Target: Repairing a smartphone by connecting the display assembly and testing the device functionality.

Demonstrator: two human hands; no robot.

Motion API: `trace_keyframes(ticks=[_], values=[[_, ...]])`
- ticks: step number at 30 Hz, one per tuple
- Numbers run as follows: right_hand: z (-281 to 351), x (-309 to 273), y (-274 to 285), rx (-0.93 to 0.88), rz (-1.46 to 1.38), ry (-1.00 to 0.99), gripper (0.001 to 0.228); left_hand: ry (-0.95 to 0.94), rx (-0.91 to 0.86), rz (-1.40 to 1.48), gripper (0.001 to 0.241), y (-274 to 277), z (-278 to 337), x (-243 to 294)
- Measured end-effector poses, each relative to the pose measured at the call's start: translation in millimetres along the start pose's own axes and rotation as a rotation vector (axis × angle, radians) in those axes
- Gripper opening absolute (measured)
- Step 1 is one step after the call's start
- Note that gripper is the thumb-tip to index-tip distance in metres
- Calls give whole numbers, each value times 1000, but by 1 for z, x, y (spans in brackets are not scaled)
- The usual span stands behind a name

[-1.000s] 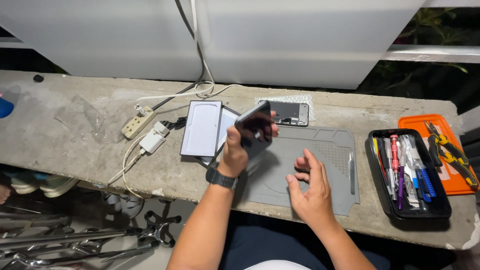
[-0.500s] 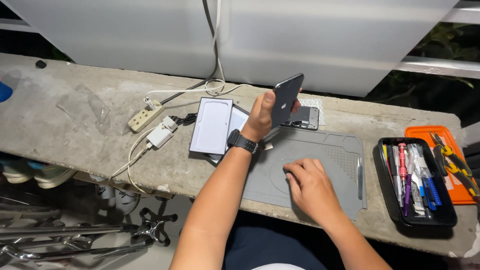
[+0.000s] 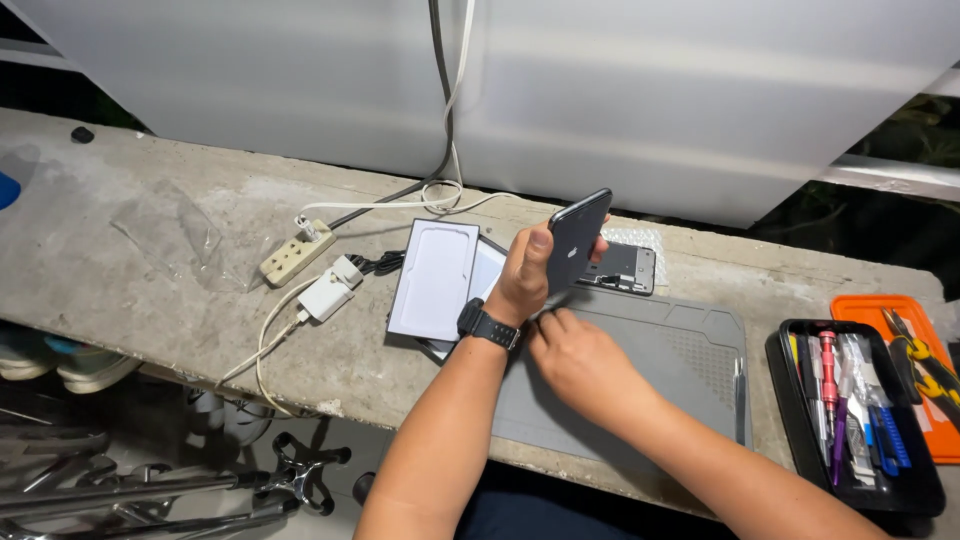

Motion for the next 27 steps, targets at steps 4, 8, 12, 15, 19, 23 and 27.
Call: trace_keyframes(ticks=[4,8,12,15,19,23,27], values=[[-5,-7,-4,36,74,53,16,10,39,111,83,2,1,-12],[-9,-5,-2,28,112,112,7,1,124,276,92,12,10,-37],[-7,-6,-6,40,127,186,9,-20,121,288,97,15,10,-36],[-6,0,-9,7,96,200,21,-24,95,212,93,18,11,-37],[-3,18,12,15,-31,129,27,-9,87,213,92,17,12,-39],[9,59,20,10,-415,-97,35,8,94,203,89,12,12,-33],[27,109,6,-67,-708,-399,47,-146,41,220,81,-12,0,11]])
Point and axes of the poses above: each hand's wrist, its own z-axis away from the middle knuckle, its own y-axis out of the back of the hand, x = y × z, the point moved 8 cm from there along -z, towards the middle knuckle, and after that the axes turned 12 degrees about -y, right-handed, at the moved point
